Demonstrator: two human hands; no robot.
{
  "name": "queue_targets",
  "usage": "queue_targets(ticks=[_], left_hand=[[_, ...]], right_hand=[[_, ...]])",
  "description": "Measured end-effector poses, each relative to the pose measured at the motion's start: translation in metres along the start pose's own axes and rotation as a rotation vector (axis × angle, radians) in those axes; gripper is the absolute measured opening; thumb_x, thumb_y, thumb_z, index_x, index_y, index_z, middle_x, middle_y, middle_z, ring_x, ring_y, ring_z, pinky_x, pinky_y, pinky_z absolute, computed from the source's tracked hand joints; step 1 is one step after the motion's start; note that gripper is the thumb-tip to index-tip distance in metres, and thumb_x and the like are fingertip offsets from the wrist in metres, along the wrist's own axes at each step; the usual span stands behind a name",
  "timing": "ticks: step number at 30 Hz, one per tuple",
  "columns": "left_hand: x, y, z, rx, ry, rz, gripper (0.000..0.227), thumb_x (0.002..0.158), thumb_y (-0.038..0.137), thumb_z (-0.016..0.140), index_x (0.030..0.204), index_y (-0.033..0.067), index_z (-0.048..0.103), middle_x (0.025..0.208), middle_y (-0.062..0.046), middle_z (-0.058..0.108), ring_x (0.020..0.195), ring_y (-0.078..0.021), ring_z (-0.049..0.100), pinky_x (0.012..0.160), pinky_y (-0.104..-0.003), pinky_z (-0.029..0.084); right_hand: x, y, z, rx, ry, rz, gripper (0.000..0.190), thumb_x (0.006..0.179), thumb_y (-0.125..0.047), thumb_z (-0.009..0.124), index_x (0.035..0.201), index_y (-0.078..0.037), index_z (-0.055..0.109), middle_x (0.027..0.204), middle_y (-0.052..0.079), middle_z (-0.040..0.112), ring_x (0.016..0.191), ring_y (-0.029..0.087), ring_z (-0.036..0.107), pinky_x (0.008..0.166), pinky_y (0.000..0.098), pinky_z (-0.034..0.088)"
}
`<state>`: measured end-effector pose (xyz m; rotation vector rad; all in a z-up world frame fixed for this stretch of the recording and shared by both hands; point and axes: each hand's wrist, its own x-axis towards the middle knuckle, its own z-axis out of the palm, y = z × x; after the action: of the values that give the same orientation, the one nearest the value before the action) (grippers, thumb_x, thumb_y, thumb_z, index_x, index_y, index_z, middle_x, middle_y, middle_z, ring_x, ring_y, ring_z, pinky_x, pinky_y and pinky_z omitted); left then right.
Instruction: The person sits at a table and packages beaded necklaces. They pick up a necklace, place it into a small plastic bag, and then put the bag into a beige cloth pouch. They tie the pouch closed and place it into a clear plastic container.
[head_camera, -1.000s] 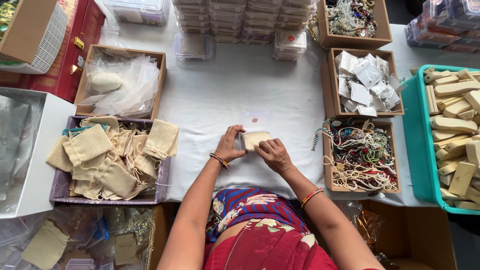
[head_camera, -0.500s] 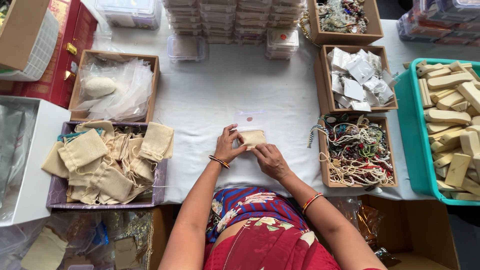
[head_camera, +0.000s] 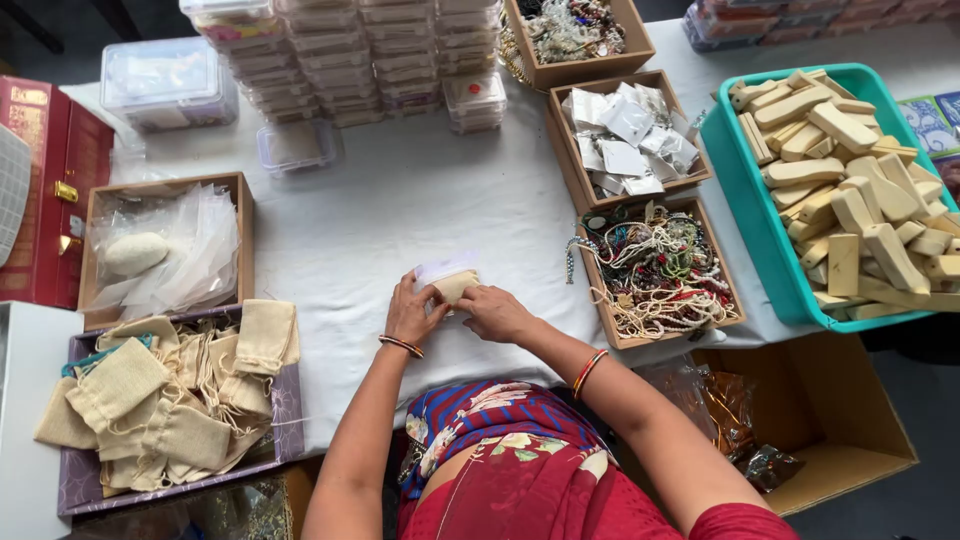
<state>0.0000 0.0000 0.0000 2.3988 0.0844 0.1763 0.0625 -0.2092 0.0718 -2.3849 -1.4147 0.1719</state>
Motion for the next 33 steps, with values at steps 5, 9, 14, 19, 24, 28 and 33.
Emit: queue_targets(ticks=[5, 9, 14, 19, 24, 28, 33], left_hand=[[0.002, 0.048, -0.031, 0.079, 0.222, 0.157, 0.058, 0.061, 0.019, 0.091, 0.107, 0.0122, 0.056, 0.147, -0.015, 0.047, 0.131, -0.0372, 0.049, 0.105, -0.050, 0.041], [-0.006, 0.021, -0.008, 0.169, 0.355, 0.386, 0.076, 0.069, 0.013, 0.091, 0.127, 0.0168, 0.043, 0.145, -0.011, 0.050, 0.133, -0.0322, 0.053, 0.116, -0.049, 0.041], [-0.018, 0.030, -0.023, 0.088, 0.264, 0.492, 0.080, 0.071, 0.031, 0.093, 0.128, 0.0133, 0.041, 0.136, -0.010, 0.053, 0.125, -0.0305, 0.055, 0.114, -0.054, 0.039], [-0.021, 0.028, -0.023, 0.184, 0.049, 0.341, 0.069, 0.071, 0.023, 0.087, 0.132, 0.0155, 0.056, 0.140, -0.014, 0.056, 0.132, -0.0334, 0.052, 0.105, -0.045, 0.046], [0.003, 0.040, -0.044, 0.059, 0.001, 0.185, 0.047, 0.079, 0.010, 0.078, 0.125, 0.0170, 0.068, 0.139, -0.008, 0.064, 0.132, -0.0278, 0.057, 0.102, -0.037, 0.051], [0.017, 0.052, -0.055, -0.133, -0.237, -0.260, 0.029, 0.109, 0.025, 0.063, 0.138, 0.0200, 0.068, 0.113, -0.010, 0.078, 0.109, -0.0248, 0.074, 0.095, -0.036, 0.056], [0.016, 0.044, -0.048, -0.686, -0.043, -0.011, 0.038, 0.090, 0.020, 0.076, 0.126, 0.0086, 0.070, 0.113, -0.007, 0.077, 0.103, -0.0143, 0.072, 0.090, -0.031, 0.058]], right_hand=[[0.009, 0.003, -0.044, 0.229, 0.248, 0.110, 0.049, 0.083, -0.015, 0.076, 0.129, -0.007, 0.062, 0.124, 0.015, 0.063, 0.115, 0.035, 0.061, 0.097, 0.0454, 0.051], [0.015, 0.003, -0.067, 0.191, 0.541, 0.101, 0.092, 0.068, -0.024, 0.083, 0.147, 0.006, 0.045, 0.147, 0.029, 0.048, 0.130, 0.042, 0.048, 0.106, 0.0494, 0.038], [-0.016, 0.017, -0.021, 0.146, 0.058, 0.125, 0.071, 0.084, -0.041, 0.085, 0.143, -0.014, 0.056, 0.143, 0.008, 0.057, 0.137, 0.025, 0.051, 0.121, 0.0446, 0.036], [-0.031, 0.013, -0.003, 0.031, 0.117, -0.009, 0.075, 0.082, -0.032, 0.082, 0.147, -0.009, 0.052, 0.158, 0.011, 0.046, 0.148, 0.027, 0.040, 0.119, 0.0442, 0.034], [-0.016, 0.015, -0.018, -0.041, 0.090, 0.020, 0.080, 0.072, -0.020, 0.086, 0.143, -0.011, 0.050, 0.152, 0.013, 0.051, 0.142, 0.031, 0.045, 0.112, 0.0458, 0.036], [0.002, 0.022, -0.034, 0.169, 0.112, 0.197, 0.073, 0.087, -0.017, 0.082, 0.153, -0.020, 0.050, 0.133, 0.007, 0.069, 0.123, 0.026, 0.067, 0.109, 0.0382, 0.053], [0.000, 0.027, -0.054, 0.842, 0.051, 0.344, 0.077, 0.082, -0.013, 0.083, 0.149, -0.021, 0.046, 0.117, 0.014, 0.069, 0.109, 0.026, 0.070, 0.097, 0.0401, 0.059]])
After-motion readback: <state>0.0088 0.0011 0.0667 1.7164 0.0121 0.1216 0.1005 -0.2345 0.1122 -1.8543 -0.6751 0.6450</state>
